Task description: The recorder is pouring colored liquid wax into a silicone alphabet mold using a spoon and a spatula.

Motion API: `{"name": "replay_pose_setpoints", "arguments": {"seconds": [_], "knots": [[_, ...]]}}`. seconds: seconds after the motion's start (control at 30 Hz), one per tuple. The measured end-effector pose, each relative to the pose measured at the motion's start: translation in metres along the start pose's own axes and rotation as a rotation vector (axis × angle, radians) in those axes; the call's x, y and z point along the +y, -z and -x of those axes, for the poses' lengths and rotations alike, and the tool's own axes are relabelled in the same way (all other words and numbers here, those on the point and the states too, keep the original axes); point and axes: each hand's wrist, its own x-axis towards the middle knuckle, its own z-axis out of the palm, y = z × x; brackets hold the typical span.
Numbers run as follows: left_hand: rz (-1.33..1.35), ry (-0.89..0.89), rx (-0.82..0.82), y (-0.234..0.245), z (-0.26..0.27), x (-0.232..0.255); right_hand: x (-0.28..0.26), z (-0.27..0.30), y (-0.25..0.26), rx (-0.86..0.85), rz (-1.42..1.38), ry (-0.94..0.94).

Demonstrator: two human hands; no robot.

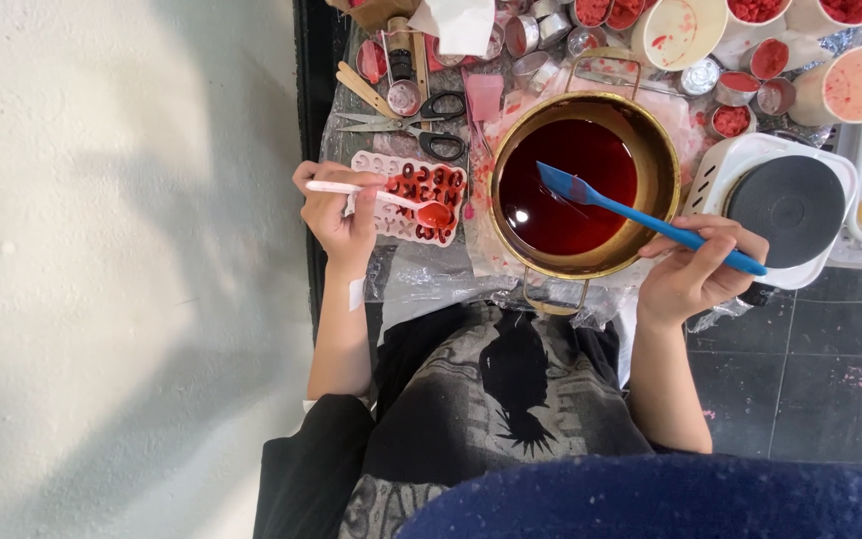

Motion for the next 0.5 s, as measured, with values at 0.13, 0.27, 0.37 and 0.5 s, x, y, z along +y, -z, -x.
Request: {"name": "replay_pose_setpoints", "arguments": {"seconds": [0.13, 0.27, 0.37, 0.5], "knots": [[0.109, 0.178, 0.089, -0.025, 0.011, -0.012, -0.002, -0.002, 0.000, 0.015, -0.002, 0.005], [0.122, 0.382, 0.036, -0.055, 0.004, 0.001, -0.003, -0.002, 0.003, 0.031, 0.003, 0.008], [0.100, 0.266, -0.074, -0.073, -0.002, 0.017, -0.003, -0.001, 0.005, 0.033, 0.011, 0.010], [-0.020, 0.167, -0.167, -0.087, -0.012, 0.040, -0.005, -0.002, 0.008, 0.038, 0.005, 0.005]]}}
